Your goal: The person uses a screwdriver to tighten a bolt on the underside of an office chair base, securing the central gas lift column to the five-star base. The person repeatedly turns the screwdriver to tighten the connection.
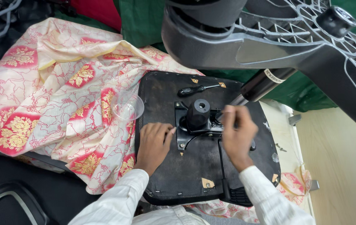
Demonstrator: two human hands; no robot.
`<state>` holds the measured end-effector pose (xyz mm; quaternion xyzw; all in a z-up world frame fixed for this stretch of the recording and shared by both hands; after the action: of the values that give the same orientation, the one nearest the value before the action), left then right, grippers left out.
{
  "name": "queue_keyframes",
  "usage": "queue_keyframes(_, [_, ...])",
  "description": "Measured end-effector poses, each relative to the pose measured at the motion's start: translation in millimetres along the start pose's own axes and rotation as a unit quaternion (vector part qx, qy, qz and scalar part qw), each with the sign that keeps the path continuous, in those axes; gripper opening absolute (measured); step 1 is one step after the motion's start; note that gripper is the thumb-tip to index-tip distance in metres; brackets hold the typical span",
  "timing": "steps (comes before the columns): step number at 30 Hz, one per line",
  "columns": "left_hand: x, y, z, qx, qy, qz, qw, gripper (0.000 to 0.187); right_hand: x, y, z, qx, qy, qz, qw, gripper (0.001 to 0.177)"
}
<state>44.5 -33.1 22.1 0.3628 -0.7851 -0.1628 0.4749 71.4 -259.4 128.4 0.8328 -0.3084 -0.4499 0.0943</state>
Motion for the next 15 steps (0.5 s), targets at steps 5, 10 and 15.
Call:
queue_keyframes(5, [-5, -1, -1, 0.052, 0.014, -0.039, 0.998, 0.03, -20, -72, -55, -0.148, 0.086, -0.035, 0.985, 0.029])
queue_keyframes(10, [-6, -5, 1, 0.04, 0.023, -0.032, 0.998, 0.031, 27, -116, -95, -0.425, -0.263, 0.145, 0.854, 0.093])
queue_keyframes(15, [-6, -2, 0, 0.053, -0.004, -0.042, 0.998, 0.032, 69, -153, -110, -0.519, -0.28, 0.257, 0.766, 0.101])
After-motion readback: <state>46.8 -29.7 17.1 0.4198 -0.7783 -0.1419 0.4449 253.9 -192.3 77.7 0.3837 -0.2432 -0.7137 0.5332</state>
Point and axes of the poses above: each hand's wrist, its own z-axis away from the middle knuckle, its own y-axis out of the back of the hand, x = y × z, the point moved 4 cm from there along -z, towards the middle knuckle, and after that the axes turned 5 degrees about -z, right-handed, at the moved point
